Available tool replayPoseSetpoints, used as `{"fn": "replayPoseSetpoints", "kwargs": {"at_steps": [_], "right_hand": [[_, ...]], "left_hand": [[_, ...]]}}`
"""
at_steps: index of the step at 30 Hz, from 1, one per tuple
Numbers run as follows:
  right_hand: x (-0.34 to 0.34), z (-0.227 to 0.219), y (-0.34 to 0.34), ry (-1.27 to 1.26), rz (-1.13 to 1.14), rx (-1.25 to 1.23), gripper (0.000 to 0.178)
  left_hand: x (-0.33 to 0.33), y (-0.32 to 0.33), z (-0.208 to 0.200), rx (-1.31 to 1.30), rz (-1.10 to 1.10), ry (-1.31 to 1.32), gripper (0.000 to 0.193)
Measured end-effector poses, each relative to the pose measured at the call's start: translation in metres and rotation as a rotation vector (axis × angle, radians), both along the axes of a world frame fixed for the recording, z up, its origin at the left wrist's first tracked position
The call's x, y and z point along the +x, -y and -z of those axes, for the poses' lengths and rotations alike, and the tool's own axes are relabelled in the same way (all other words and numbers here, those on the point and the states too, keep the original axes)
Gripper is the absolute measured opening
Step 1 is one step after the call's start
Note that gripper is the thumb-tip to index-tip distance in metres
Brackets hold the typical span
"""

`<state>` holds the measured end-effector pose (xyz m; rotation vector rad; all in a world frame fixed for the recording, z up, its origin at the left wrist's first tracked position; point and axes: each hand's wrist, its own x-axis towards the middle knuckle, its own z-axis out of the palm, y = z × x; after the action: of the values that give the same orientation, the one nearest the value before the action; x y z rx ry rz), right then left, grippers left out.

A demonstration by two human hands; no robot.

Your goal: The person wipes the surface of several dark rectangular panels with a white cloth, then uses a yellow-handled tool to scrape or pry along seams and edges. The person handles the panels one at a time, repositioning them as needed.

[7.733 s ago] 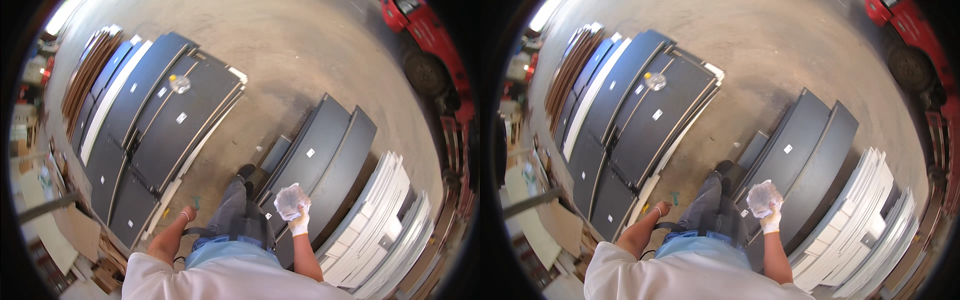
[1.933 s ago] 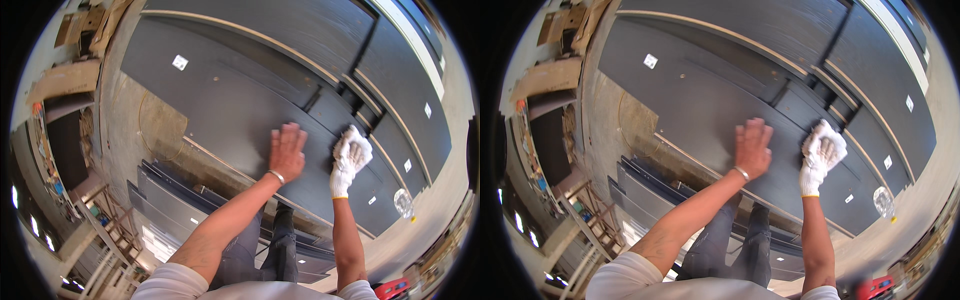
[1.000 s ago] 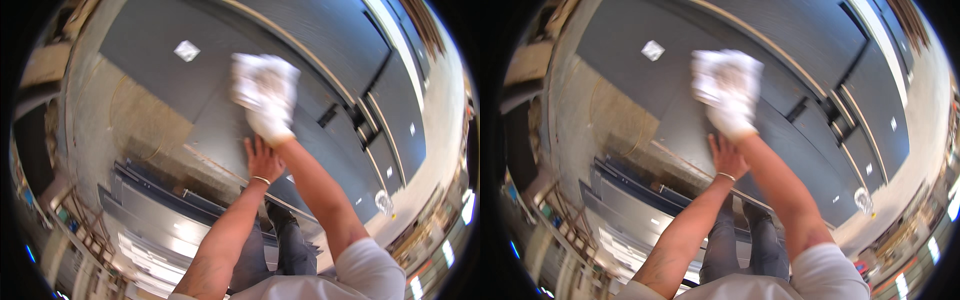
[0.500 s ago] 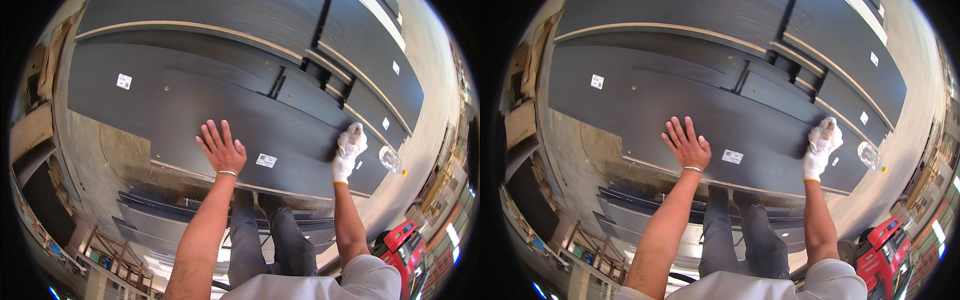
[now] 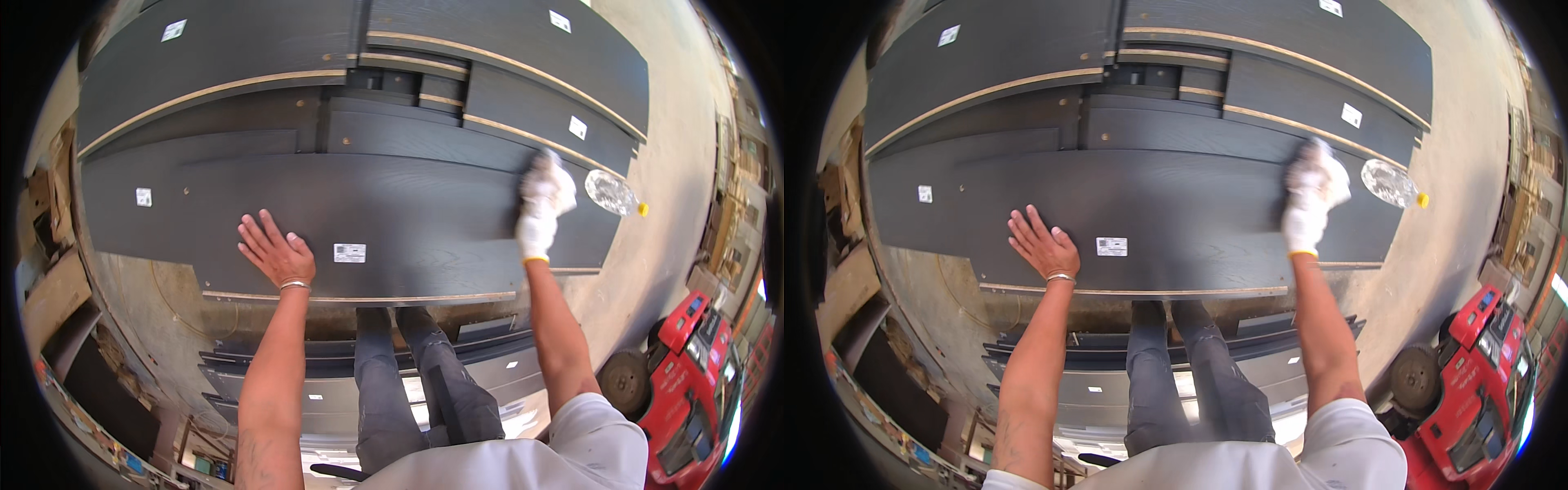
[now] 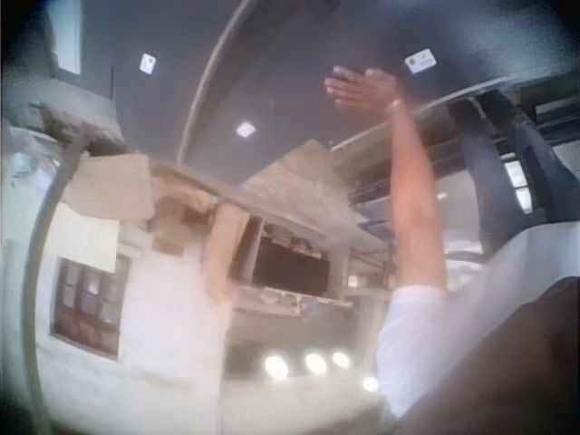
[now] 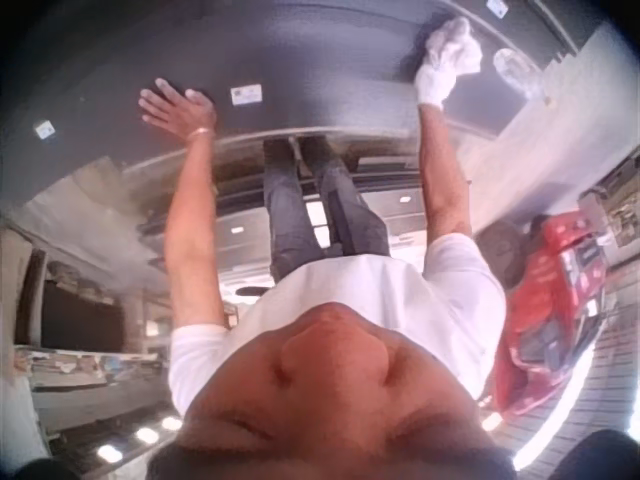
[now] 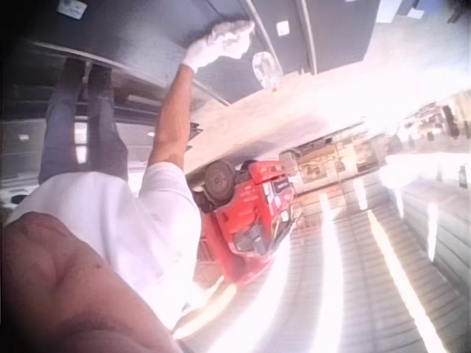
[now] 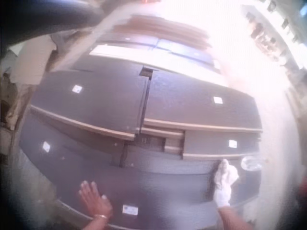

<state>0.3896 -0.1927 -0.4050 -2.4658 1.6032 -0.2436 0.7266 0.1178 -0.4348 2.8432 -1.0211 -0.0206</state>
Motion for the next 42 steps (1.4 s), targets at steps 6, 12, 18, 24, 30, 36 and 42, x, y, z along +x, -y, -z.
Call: {"fn": "replayPoseSetpoints", "kwargs": {"at_steps": [6, 12, 18, 24, 30, 36, 42], "right_hand": [[0.050, -0.016, -0.019, 0.847, 0.281, 0.205, 0.028], [0.227, 0.019, -0.117, 0.182, -0.546, 0.231, 0.049], [0.471, 0.031, -0.203, 0.329, -1.078, 0.039, 0.051], [0.492, 0.002, -0.282, -0.007, -1.602, 0.362, 0.053], [0.528, 0.008, -0.264, 0.558, -1.039, 0.921, 0.030], [0.489, 0.017, -0.324, 0.090, -1.747, 0.134, 0.037], [0.478, 0.019, -0.337, 0.299, -1.323, 0.781, 0.045]], "left_hand": [[0.001, -0.004, -0.002, 0.085, -0.032, -0.057, 0.084], [0.005, -0.005, -0.004, 0.015, -0.055, -0.196, 0.084], [0.004, -0.008, -0.001, 0.127, -0.068, -0.457, 0.071], [0.007, -0.014, 0.009, -0.081, -0.025, -0.377, 0.075], [0.008, -0.010, -0.004, 0.162, 0.025, -0.504, 0.073], [0.018, -0.012, -0.009, 0.020, 0.026, -0.372, 0.075], [0.013, -0.014, -0.006, -0.015, 0.000, -0.367, 0.072]]}}
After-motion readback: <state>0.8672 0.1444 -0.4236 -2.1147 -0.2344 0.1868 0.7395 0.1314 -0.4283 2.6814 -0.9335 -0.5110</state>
